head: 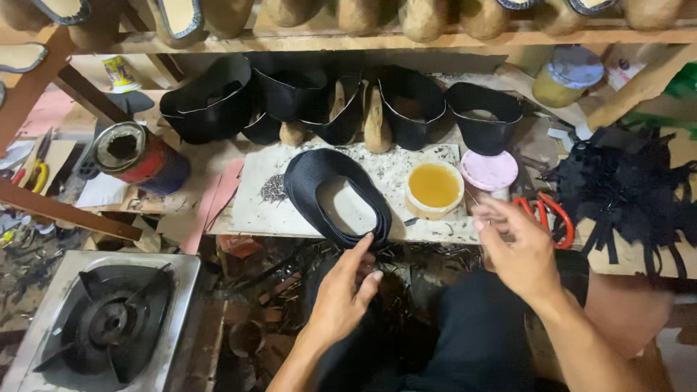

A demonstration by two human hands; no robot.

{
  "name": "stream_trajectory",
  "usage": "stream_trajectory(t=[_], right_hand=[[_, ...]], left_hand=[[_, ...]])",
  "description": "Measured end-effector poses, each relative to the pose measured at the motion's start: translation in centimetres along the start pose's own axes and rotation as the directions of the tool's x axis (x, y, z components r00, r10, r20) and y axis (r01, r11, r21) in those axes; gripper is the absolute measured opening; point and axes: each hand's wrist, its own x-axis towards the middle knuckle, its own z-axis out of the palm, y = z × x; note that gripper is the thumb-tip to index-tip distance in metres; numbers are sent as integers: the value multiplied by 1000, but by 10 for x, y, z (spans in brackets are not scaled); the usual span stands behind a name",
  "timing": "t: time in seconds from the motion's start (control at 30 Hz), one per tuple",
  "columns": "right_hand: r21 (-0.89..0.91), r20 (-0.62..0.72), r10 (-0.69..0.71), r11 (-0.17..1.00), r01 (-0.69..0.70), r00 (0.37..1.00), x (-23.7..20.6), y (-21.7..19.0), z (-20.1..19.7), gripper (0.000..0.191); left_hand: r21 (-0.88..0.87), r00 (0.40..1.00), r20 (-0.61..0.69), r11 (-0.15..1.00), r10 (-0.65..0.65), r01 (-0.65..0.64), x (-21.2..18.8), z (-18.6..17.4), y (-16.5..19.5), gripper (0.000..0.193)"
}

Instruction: The person holds a black fabric shoe upper and stretches and presses it over a shoe last, working the material around the edges by hand. They apply glue from a yellow container onto the upper and continue pressing and folding the material to shape it, then set the shaped upper on the workbench.

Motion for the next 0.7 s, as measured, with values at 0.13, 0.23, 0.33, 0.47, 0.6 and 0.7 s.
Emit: stream_trajectory(t=[0.13,0.23,0.33,0.47,0.6,0.7], right_hand=[[-58,52,-76,995,79,996,7,-16,3,44],[-122,72,-119,984,127,990,43,-25,12,48],[-350,119,-246,896,272,962,92,-33,25,57],[-504,285,-284,768,395,915,147,-44,51,81],[-615,387,-90,717,330,918,183,-54,78,101],[-647,406,44,719,254,913,194,-58,88,102]], left_hand=[[-132,999,16,990,-47,49,-2,8,-2,63],[-170,998,34,984,-50,55,-8,14,-3,62],[-150,999,44,989,8,-1,-17,18,-2,57],[-140,991,47,983,122,-115,-29,18,-4,46],[-116,995,88,993,43,-33,-39,9,-17,40],[-88,997,81,996,-2,9,-47,3,-35,39]])
